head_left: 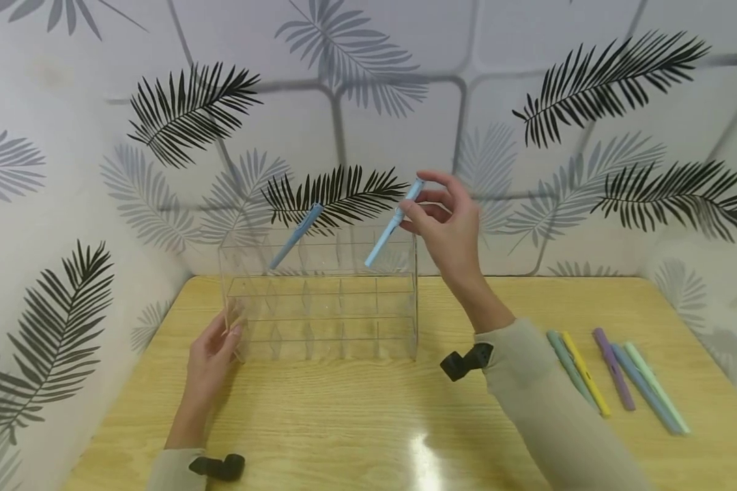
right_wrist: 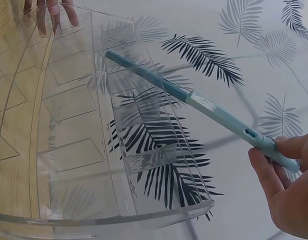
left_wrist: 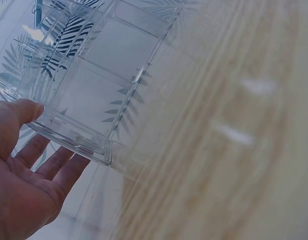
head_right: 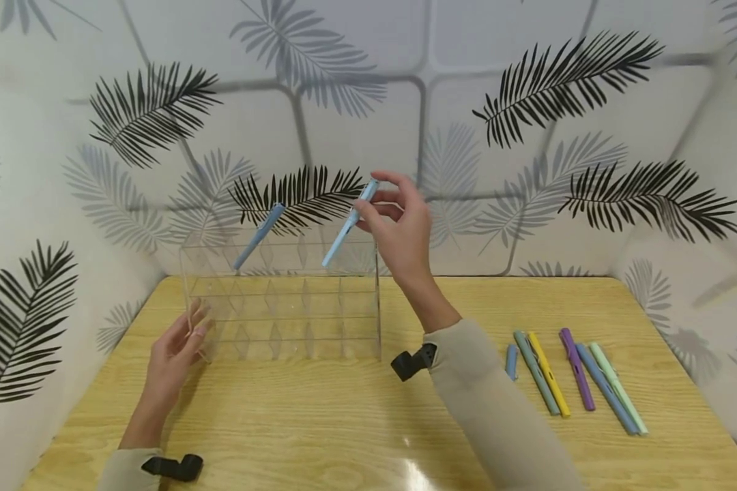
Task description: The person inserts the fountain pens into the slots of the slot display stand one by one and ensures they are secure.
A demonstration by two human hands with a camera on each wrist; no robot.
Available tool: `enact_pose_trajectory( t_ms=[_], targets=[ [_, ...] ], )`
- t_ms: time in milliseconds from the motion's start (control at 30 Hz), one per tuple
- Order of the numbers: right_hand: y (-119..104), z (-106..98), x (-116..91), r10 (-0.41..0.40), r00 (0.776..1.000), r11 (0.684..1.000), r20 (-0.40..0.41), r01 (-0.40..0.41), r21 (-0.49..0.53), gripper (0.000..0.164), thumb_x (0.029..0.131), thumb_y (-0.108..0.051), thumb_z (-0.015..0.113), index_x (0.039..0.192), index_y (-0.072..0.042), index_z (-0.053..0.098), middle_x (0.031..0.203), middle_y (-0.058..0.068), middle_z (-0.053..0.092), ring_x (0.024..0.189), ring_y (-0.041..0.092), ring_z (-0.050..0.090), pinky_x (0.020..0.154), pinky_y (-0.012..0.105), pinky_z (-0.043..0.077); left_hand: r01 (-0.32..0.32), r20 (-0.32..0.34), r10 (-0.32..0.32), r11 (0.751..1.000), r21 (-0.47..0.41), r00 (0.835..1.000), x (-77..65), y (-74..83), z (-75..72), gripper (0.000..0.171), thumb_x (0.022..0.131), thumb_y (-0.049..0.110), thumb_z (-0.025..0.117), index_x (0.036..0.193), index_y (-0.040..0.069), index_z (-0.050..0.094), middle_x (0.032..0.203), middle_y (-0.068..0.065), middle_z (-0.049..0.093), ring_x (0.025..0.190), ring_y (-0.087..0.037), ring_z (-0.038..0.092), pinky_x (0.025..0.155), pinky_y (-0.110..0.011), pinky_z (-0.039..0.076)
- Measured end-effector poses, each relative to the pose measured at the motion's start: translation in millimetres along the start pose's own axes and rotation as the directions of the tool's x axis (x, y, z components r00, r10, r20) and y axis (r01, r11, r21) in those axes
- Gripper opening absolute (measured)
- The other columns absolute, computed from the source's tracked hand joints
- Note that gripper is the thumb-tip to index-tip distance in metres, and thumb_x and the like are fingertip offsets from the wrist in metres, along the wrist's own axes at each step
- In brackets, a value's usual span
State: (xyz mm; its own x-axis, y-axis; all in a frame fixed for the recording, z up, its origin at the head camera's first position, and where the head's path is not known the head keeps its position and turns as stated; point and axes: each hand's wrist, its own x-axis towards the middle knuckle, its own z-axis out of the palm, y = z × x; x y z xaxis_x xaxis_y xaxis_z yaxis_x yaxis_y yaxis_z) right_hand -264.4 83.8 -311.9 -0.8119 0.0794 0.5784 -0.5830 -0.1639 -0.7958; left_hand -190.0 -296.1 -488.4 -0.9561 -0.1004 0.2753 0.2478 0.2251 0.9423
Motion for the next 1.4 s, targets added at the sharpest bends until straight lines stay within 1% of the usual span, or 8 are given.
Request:
enact_pose_trajectory(
  t_ms=[100,267,533,767,933,1033,1167,1400],
  targets=[
    [2,8,7,-0.01,1.0,1.0,-0.018,0.01,0.003,0.039,0.091,0.004,0.075,0.127,-0.005,0.064,0.097,0.016,0.065,0.08,0.024,0.071,0.076,0.041,0.063,-0.009,0.008,0.009,1.0,0.002,1.0,0.1,-0.4,0.7,0.049,0.109,0.015,0.053,0.157,0.013,0.042,0.154,-0.022,0.047,0.126,-0.008,0.06,0.093,-0.021,0.054],
    [11,23,17,-0.006,0.998,1.0,-0.055,0.007,0.012,0.039,0.091,0.005,0.075,0.126,-0.005,0.063,0.098,0.016,0.065,0.081,0.025,0.071,0.077,0.042,0.063,0.008,0.002,-0.008,1.0,0.011,1.0,-0.8,-0.6,1.2,0.05,0.109,0.015,0.053,0.157,0.013,0.042,0.154,-0.021,0.046,0.125,-0.005,0.06,0.092,-0.022,0.055],
    [29,46,31,-0.015,0.994,1.0,-0.111,0.013,-0.011,0.038,0.089,0.009,0.074,0.124,0.0,0.061,0.096,0.018,0.065,0.078,0.022,0.072,0.076,0.04,0.063,0.011,-0.013,-0.011,0.999,-0.03,1.0,0.2,1.5,1.4,0.049,0.108,0.012,0.054,0.156,0.009,0.044,0.153,-0.025,0.046,0.121,-0.002,0.062,0.09,-0.021,0.055],
    [37,61,35,-0.004,0.994,0.995,-0.113,-0.008,-0.097,0.039,0.089,0.009,0.075,0.125,0.003,0.061,0.096,0.02,0.066,0.08,0.025,0.073,0.073,0.036,0.064,0.004,-0.017,-0.005,0.998,-0.063,1.0,-0.1,-0.4,1.3,0.049,0.108,0.009,0.054,0.155,0.007,0.044,0.153,-0.025,0.046,0.122,-0.005,0.062,0.091,-0.021,0.055],
    [42,66,35,0.033,0.994,0.99,-0.108,-0.048,-0.134,0.041,0.088,0.006,0.077,0.126,0.005,0.063,0.095,0.019,0.067,0.08,0.025,0.073,0.07,0.033,0.063,-0.009,-0.011,0.009,0.999,-0.048,1.0,0.9,-3.5,0.8,0.048,0.108,0.011,0.054,0.155,0.008,0.045,0.154,-0.024,0.046,0.123,-0.007,0.061,0.094,-0.023,0.054],
    [45,70,33,0.046,0.995,0.985,-0.094,-0.061,-0.159,0.041,0.089,0.002,0.077,0.128,0.004,0.063,0.095,0.019,0.067,0.084,0.031,0.073,0.071,0.031,0.063,-0.014,-0.011,0.014,0.999,-0.036,1.0,0.7,-4.1,0.8,0.048,0.108,0.011,0.054,0.155,0.008,0.044,0.153,-0.024,0.047,0.124,-0.007,0.061,0.094,-0.022,0.054],
    [48,75,30,0.058,0.995,0.981,-0.078,-0.072,-0.18,0.039,0.09,0.001,0.077,0.126,0.005,0.064,0.097,0.021,0.068,0.087,0.034,0.073,0.071,0.03,0.063,-0.017,-0.017,0.017,0.999,-0.042,1.0,0.9,-4.1,1.2,0.048,0.108,0.01,0.054,0.155,0.007,0.045,0.152,-0.026,0.048,0.123,-0.007,0.062,0.093,-0.022,0.054],
    [51,79,25,0.079,0.995,0.964,-0.057,-0.091,-0.25,0.036,0.089,-0.004,0.081,0.12,0.004,0.065,0.094,0.017,0.07,0.083,0.026,0.074,0.07,0.027,0.062,-0.008,-0.016,0.007,0.999,-0.043,1.0,0.8,-1.5,1.2,0.048,0.108,0.011,0.055,0.155,0.008,0.045,0.152,-0.024,0.048,0.122,-0.006,0.062,0.092,-0.021,0.055]
  ],
)
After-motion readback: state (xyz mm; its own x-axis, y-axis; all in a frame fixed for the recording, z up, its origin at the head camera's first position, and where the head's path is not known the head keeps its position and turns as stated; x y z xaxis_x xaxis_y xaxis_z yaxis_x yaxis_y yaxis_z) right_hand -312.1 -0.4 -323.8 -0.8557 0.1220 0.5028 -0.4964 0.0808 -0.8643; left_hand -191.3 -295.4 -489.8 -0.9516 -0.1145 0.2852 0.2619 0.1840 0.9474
